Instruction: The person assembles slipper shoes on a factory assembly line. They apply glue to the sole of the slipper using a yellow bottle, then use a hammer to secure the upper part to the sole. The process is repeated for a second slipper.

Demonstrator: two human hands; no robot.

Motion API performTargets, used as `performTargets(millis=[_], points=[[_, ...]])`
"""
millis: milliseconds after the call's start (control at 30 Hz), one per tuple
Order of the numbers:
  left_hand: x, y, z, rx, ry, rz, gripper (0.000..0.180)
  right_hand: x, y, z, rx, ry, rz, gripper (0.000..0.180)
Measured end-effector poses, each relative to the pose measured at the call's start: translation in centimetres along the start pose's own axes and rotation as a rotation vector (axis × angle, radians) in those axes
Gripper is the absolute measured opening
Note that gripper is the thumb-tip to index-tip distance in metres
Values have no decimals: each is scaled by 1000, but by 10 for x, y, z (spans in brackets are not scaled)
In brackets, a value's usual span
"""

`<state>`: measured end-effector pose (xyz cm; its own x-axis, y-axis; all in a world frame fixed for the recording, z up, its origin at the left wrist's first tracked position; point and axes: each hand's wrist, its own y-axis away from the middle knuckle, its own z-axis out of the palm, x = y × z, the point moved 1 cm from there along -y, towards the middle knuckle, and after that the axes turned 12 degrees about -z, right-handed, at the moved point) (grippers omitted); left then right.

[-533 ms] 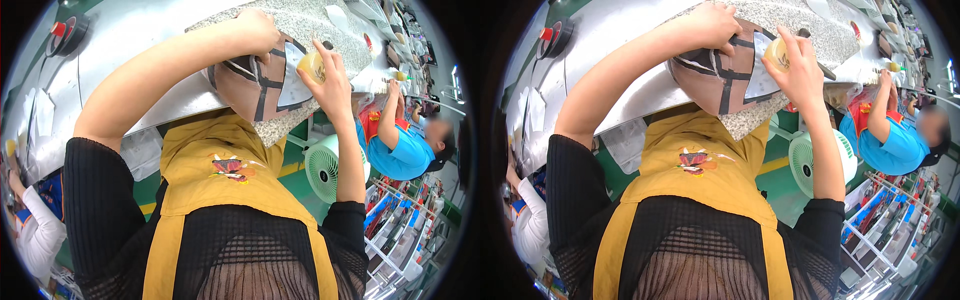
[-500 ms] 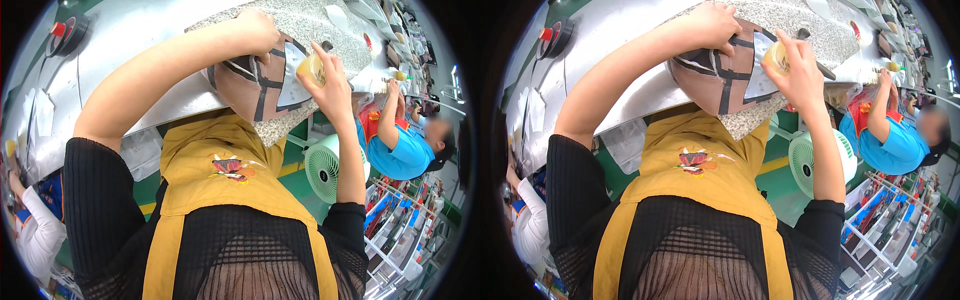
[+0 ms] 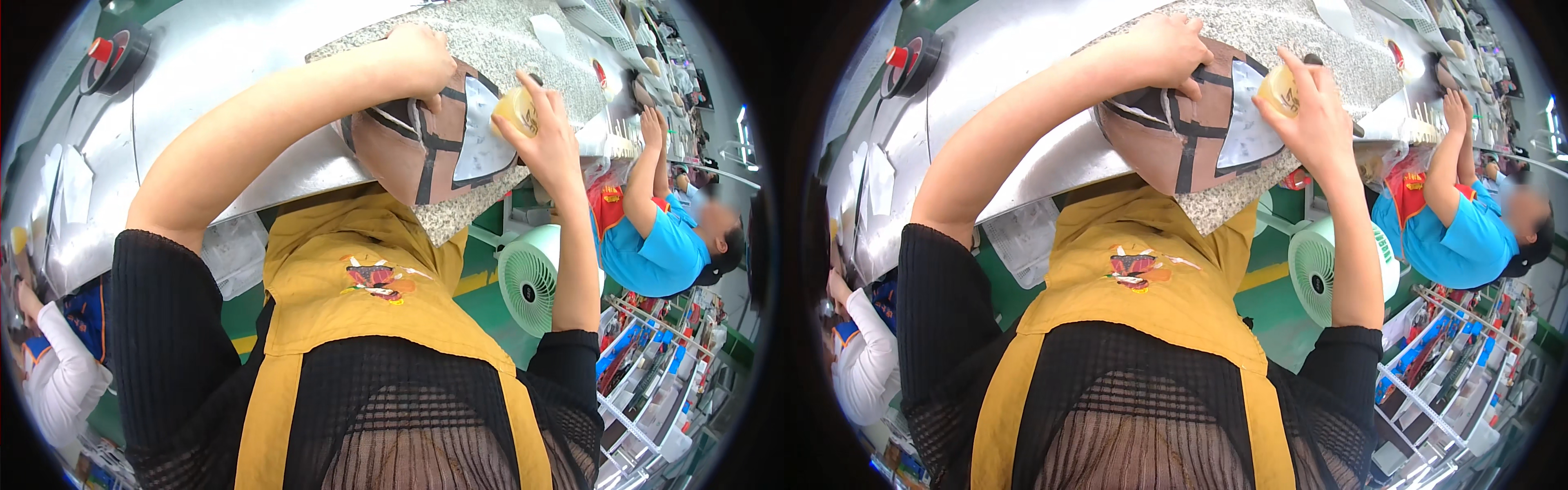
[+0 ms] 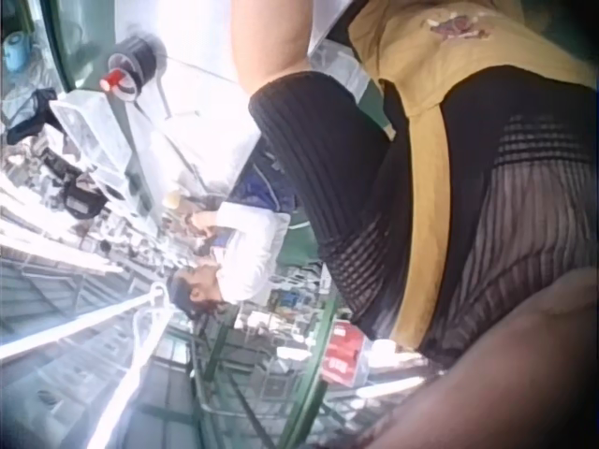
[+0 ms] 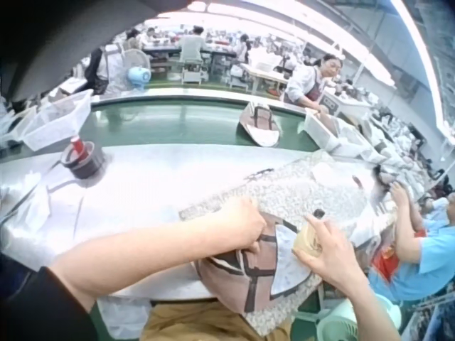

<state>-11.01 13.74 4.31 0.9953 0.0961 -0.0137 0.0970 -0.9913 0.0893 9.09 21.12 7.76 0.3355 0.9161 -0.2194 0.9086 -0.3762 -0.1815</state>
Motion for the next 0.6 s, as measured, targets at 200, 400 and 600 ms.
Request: performTargets(millis=[200,400,600], points=[[0,2,-2,-59,-2,-36,52,4,-19,13,180,-73,-75,67],[0,9,-7,-32,47,-4,49,12,-51,33,236,31,-172,66],[-3,15,-2,4,26,-30,52,25,-58,15,282,-104,-24,68]])
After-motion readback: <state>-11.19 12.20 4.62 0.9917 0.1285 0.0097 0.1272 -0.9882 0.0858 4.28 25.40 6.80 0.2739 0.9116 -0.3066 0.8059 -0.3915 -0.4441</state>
